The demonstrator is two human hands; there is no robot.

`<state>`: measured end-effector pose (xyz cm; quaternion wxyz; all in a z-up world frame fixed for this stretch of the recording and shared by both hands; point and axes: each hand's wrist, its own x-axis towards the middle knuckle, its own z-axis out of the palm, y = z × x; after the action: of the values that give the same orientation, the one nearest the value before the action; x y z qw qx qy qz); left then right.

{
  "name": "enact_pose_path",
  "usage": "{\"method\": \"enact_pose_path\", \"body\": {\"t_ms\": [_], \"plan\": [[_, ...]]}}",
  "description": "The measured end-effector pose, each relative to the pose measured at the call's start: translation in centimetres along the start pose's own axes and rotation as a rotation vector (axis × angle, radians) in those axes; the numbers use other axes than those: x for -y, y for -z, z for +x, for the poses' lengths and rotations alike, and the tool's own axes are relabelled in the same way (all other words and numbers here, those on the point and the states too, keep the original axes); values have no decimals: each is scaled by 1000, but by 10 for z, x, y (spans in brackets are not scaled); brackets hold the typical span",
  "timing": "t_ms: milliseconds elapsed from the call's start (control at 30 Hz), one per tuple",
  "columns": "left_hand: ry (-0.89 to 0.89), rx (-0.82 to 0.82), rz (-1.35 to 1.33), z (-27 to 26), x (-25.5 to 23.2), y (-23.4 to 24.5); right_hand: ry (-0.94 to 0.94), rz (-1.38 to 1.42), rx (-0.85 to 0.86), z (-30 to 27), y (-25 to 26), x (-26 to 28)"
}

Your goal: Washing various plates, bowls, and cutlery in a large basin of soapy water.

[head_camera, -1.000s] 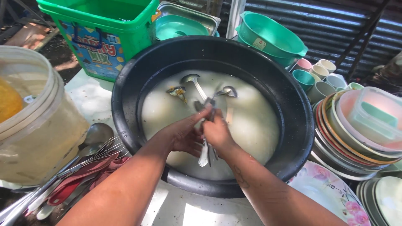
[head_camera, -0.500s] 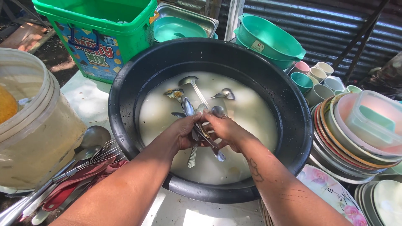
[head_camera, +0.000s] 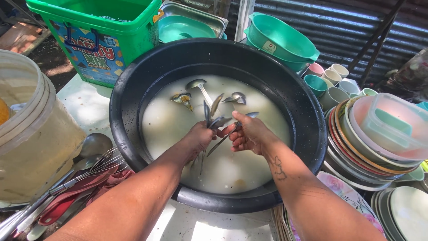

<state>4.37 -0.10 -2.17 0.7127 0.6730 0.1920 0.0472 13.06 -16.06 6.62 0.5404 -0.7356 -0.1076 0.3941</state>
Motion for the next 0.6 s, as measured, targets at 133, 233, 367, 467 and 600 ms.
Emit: {"method": "enact_pose_path", "body": {"t_ms": [133,233,367,467,600], "plan": [[69,113,-10,-17,-15,-6,-24,157,168,5,-5,-12],[183,136,13,-21,-21,-5,-77,167,164,3,-14,-17],[246,95,48,-3,5,1,-58,260,158,5,-19,-33],[296,50,101,-6,1,2,-78,316,177,3,-17,-39],[334,-29,218,-8,-5,4,-102,235,41,7,-7,-42]]}}
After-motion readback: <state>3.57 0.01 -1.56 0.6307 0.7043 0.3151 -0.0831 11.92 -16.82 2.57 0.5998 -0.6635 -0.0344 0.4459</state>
